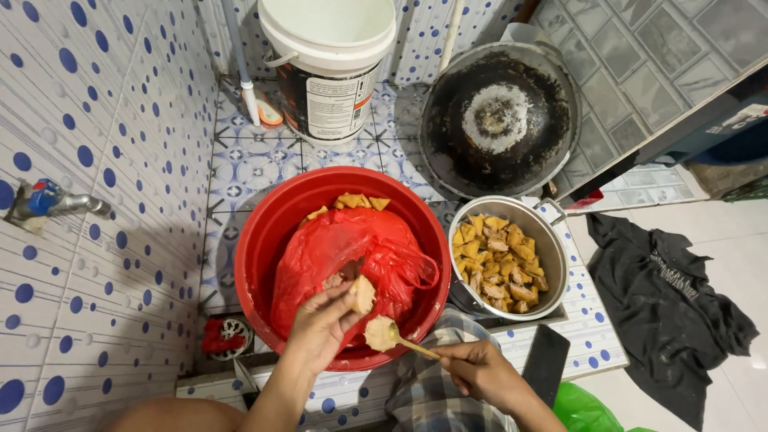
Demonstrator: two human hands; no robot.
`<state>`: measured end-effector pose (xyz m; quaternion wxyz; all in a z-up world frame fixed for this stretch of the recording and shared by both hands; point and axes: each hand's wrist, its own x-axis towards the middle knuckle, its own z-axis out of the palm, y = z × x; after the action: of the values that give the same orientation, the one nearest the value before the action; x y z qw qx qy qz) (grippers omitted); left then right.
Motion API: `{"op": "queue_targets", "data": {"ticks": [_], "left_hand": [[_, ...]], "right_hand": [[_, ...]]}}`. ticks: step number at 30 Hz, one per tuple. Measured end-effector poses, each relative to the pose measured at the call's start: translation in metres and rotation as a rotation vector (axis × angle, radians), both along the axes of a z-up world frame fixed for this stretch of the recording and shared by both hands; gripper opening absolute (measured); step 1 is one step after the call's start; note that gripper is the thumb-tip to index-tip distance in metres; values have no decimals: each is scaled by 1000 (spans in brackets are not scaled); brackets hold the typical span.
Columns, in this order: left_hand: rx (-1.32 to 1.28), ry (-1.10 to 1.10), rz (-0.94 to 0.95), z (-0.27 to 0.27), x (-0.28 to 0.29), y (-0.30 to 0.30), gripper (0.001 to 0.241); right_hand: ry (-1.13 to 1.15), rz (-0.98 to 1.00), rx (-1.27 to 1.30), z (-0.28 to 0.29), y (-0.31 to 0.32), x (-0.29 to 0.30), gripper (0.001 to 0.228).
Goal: Filling small pieces of dough with a meat mixture using a wooden spoon and placing them into a pot.
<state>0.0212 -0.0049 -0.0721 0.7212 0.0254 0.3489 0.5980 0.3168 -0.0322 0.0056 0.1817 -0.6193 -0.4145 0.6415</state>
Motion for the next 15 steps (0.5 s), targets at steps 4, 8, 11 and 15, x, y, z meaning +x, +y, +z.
{"op": "queue_targets", "data": {"ticks": [4,8,11,15], "left_hand": [[8,9,-18,1,-2,1,35],[21,-20,-210,8,5,-5,28],[3,-59,-302,2,7,-9,27],[58,-130,-350,-17,5,-15,26]], "right_hand": [[149,-12,65,5,-5,9,29],[227,-83,199,10,-3,5,29],[208,-21,236,14,-2,-3,31],[68,4,289,15,-5,-8,32]]}}
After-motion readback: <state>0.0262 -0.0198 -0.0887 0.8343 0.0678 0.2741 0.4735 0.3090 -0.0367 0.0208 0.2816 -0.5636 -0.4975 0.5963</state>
